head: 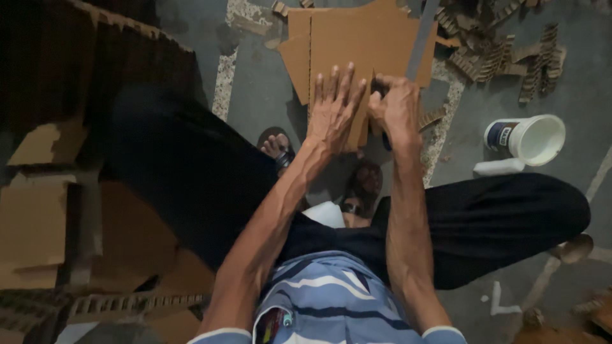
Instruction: The person sits on the floor and uses a utility knife to cut corrugated cardboard sheets into smaller rectangular pieces. They repeatedly score and snap the cardboard, separating the fluted layers and stacking the cut pieces.
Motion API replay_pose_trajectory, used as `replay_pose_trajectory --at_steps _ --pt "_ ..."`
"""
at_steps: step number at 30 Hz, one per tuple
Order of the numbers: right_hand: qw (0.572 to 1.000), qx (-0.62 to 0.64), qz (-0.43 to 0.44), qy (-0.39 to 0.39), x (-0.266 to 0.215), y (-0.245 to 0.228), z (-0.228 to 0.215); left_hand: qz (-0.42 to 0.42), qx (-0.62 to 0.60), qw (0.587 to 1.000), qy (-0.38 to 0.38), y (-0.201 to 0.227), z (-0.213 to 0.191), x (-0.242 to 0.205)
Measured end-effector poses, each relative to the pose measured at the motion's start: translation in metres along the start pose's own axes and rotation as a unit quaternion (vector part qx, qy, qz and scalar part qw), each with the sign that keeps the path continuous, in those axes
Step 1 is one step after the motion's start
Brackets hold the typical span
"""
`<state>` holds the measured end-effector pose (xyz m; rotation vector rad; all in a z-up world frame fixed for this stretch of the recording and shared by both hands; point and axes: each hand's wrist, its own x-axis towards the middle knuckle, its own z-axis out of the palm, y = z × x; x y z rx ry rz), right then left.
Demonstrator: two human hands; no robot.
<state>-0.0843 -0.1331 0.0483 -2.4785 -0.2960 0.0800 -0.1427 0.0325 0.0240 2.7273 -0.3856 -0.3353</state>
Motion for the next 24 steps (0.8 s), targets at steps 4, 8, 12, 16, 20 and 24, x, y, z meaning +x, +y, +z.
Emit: replay_pose_trajectory --at_steps 4,8,12,16,20,24 --pt "1.0 -0.019 0.024 0.002 -0.009 -0.024 -0.009 0.0 -0.009 1.0 0.007 0.001 -0.008 -0.001" --pt "0.994 -0.04 0.056 0.08 -0.045 -0.042 -0.018 0.004 -0.013 1.0 -0.025 0.004 -0.032 -0.004" --pt "0.97 0.006 0.166 0.175 -0.061 -0.033 -0.014 -0.093 -0.048 0.991 -0.079 0.011 -0.033 -0.016" --pt "0.977 -0.043 0.102 0.183 -0.047 -0.005 -0.003 -0.257 -0.262 0.91 0.192 0.014 0.004 -0.045" --pt "0.981 -0.01 0.084 0.174 -0.053 0.017 0.007 -0.416 -0.485 0.748 0.177 0.0 0.047 -0.051" --pt "0.979 -0.061 0.078 0.178 -0.06 0.029 0.007 -0.469 -0.417 0.752 0.203 -0.022 0.053 -0.057"
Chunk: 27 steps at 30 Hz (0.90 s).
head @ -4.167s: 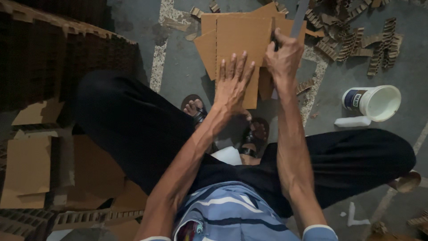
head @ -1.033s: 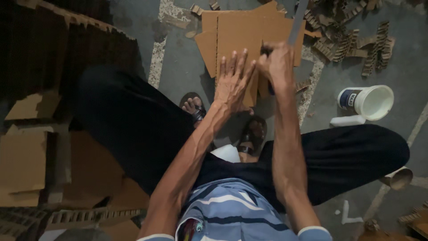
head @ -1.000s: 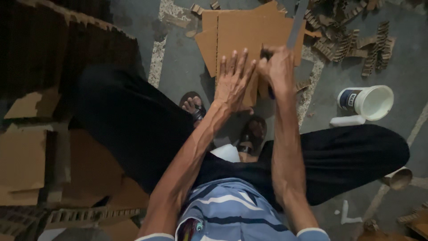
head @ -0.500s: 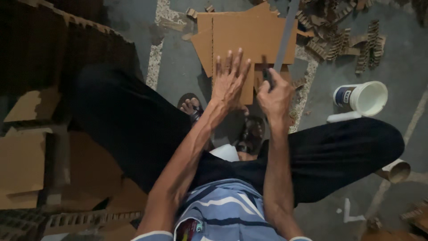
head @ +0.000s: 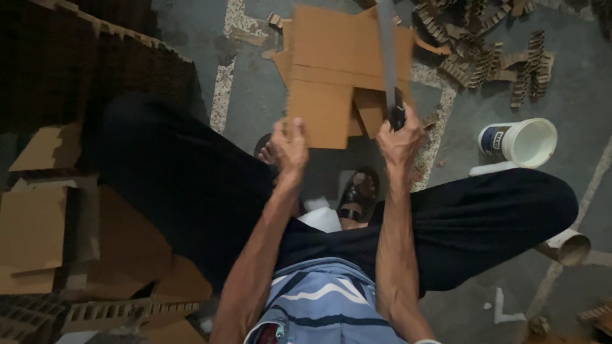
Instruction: The person sits on the floor and uses a utility knife to cut corrugated cardboard sheets into smaller rectangular pieces. They repeatedly score and snap the cardboard, separating the fluted layers and stacking the cut pieces.
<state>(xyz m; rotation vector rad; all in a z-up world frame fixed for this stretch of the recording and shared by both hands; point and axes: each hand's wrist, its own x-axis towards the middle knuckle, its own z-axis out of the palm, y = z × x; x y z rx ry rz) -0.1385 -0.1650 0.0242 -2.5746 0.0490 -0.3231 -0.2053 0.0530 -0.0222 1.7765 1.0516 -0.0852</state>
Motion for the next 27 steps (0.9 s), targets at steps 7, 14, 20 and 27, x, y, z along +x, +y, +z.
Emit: replay_pose_trajectory --at_steps 7,14,20,27 --pt "0.999 -0.019 -0.026 -0.035 0.014 0.016 0.017 0.122 -0.094 0.979 0.132 0.006 -0.031 -0.001" --pt "0.996 0.005 -0.07 -0.055 0.034 0.024 0.03 0.08 -0.284 0.946 0.137 0.01 -0.03 -0.008" --pt "0.993 0.056 -0.078 -0.07 0.04 0.013 0.026 0.116 -0.376 0.913 0.111 0.012 -0.032 -0.002" --pt "0.963 0.254 0.045 -0.073 0.011 -0.023 -0.014 0.003 -0.536 0.822 -0.192 0.025 -0.027 -0.052"
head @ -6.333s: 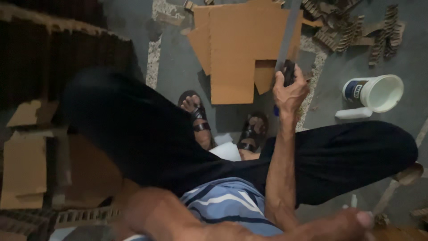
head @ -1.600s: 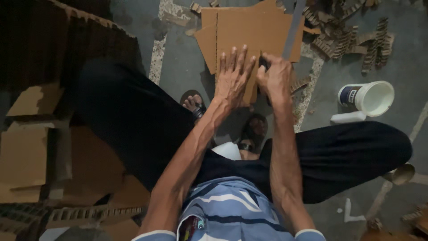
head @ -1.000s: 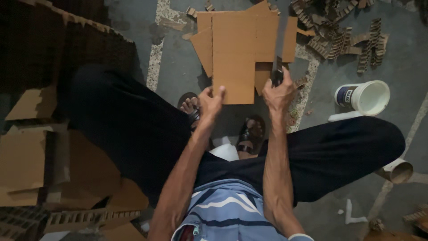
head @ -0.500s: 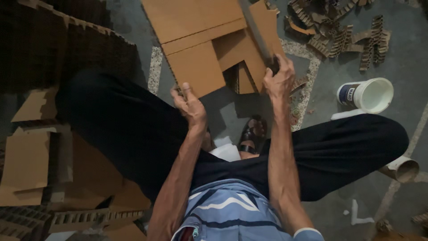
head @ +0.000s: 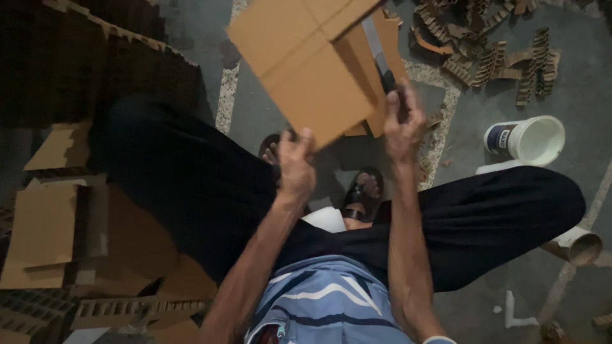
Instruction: The person sits on the floor and uses a utility knife to cut corrugated cardboard sheets into smaller rectangular pieces. They repeatedly score and snap the cardboard, separating the fluted layers and stacking the cut pieces.
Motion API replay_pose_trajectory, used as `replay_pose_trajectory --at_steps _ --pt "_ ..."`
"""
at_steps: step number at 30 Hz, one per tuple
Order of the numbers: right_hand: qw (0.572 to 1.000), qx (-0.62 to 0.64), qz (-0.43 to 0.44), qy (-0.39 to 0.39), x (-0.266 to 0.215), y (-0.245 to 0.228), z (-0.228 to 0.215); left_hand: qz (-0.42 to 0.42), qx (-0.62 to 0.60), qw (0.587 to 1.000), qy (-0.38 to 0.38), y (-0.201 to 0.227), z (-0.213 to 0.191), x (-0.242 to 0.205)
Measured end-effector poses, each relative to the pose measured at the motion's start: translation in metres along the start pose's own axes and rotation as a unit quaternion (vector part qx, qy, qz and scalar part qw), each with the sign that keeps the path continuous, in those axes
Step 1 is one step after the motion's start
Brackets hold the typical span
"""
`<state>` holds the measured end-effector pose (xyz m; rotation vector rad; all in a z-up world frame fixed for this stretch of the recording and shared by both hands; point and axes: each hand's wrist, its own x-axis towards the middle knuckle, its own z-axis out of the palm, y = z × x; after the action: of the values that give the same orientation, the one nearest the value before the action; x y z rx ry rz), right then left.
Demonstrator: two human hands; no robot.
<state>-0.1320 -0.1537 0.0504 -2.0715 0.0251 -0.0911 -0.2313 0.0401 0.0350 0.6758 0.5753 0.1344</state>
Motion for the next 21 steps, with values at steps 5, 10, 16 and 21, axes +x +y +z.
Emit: replay_pose_trajectory --at_steps 5,10,16,21 --pt "0.8 0.581 0.118 -0.088 -0.037 -0.031 -0.031 -0.062 0.176 0.978 -0.095 0.004 0.009 -0.04" --pt "0.928 0.341 0.072 -0.131 -0.043 -0.061 -0.063 -0.108 0.199 0.964 -0.141 0.03 0.013 -0.049" --pt "0.968 0.217 0.076 -0.101 -0.054 -0.09 -0.09 0.311 0.553 0.772 -0.038 0.114 0.04 -0.059" --pt "0.961 0.209 0.105 -0.146 -0.067 -0.086 -0.115 0.055 0.543 0.827 -0.131 0.158 0.047 -0.03"
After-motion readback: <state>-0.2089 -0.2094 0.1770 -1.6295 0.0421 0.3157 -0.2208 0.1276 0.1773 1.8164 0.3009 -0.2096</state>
